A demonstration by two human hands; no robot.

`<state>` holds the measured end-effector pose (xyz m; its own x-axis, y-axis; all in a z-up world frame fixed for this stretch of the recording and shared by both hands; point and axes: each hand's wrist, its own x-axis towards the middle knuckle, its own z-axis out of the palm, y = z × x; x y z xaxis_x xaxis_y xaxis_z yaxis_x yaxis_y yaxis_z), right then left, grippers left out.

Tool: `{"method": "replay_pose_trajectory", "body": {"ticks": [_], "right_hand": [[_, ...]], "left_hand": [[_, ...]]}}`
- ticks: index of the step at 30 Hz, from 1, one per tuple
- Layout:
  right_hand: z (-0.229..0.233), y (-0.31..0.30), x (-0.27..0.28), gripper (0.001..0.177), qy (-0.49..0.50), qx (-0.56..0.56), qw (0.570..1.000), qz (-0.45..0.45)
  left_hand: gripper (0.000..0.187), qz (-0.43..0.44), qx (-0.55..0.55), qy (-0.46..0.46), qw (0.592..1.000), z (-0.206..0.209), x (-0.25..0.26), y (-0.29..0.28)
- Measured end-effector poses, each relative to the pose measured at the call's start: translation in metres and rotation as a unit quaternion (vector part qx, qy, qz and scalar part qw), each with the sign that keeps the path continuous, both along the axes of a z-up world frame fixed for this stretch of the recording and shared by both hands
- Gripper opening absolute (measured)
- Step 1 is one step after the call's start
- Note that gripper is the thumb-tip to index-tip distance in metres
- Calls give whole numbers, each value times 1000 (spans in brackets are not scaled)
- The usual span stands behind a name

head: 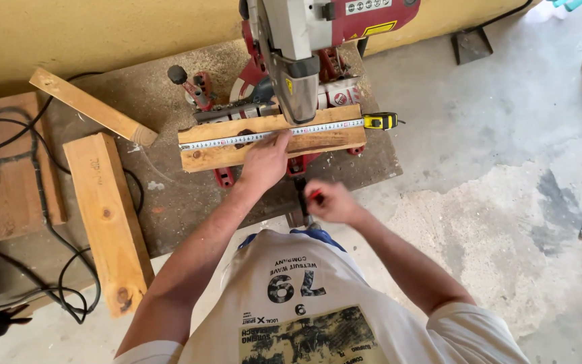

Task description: The person measures and marks wooden planks with a tape measure and pencil, then uses a miter saw to cut them into smaller pieces. The person repeats this process for multiple planks, placing the cut pieces aside on the workbench.

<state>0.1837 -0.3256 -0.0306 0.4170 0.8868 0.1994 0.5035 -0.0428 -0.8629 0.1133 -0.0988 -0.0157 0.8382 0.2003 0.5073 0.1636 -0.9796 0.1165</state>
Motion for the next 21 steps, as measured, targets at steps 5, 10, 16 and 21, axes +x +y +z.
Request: {"method": "replay_pose_trajectory", "body": {"ticks": [5, 10, 16, 21], "right_hand": [[35, 3, 77, 21, 81, 95, 992, -14], [60, 50, 96, 17, 28, 89, 992, -80], [56, 83, 98, 15, -24, 33, 997, -63], [64, 81, 90, 14, -15, -6, 998, -67]], "left_hand": [[41, 2, -21, -43, 999, 6, -5, -17], [40, 15, -17, -61, 998, 17, -6, -22], [41, 29, -6, -59, 998, 8, -2, -18], [39, 25, -27, -62, 997, 8, -3, -18]]}}
